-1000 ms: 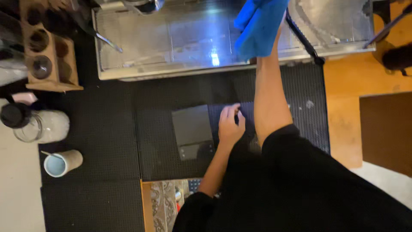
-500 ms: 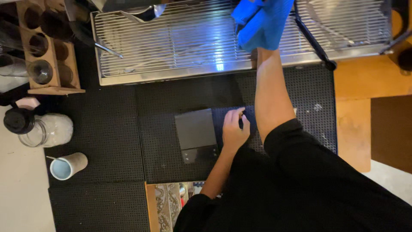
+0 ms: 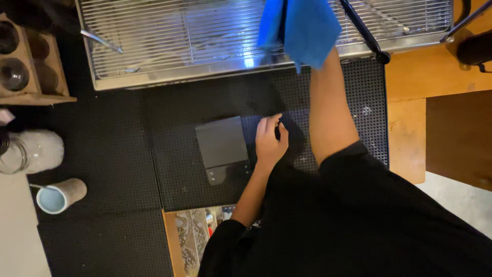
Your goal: The person wipes the drip tray and metal grate of an espresso machine using a blue cloth. They then use a small brush to clean between the grate bars and continue wiping the surface. The cloth is folded and refolded during the process.
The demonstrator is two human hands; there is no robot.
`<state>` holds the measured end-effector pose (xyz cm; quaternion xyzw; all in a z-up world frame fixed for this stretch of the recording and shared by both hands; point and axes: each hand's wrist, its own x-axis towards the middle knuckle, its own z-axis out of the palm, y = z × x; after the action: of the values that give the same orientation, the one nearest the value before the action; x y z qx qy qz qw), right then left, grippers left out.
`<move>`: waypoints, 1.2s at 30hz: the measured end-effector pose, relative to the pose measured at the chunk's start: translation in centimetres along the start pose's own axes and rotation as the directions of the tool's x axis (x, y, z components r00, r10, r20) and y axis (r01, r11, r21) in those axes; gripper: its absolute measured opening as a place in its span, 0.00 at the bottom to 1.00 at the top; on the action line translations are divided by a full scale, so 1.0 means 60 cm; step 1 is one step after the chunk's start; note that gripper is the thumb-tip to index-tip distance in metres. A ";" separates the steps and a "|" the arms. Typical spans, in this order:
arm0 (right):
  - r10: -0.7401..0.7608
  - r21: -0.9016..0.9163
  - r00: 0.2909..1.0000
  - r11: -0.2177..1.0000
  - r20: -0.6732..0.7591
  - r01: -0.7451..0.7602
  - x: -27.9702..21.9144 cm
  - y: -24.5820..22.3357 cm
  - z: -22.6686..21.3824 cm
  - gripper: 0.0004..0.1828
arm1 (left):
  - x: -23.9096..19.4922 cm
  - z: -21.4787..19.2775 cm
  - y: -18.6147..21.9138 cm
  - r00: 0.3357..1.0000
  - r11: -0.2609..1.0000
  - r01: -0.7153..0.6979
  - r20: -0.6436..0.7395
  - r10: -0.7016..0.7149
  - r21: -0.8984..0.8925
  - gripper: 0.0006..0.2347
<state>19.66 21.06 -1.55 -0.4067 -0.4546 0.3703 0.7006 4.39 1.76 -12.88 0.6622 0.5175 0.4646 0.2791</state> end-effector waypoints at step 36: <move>0.471 -0.814 0.830 0.580 0.300 -0.035 -0.351 -0.113 -0.171 0.18 | 0.050 -0.174 0.131 0.947 0.815 0.319 0.136 -0.290 -0.483 0.10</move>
<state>23.74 -2.75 -5.12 -0.6249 -0.6640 0.3246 0.2517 -1.61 0.99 -0.94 0.4887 0.4710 0.5129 0.5255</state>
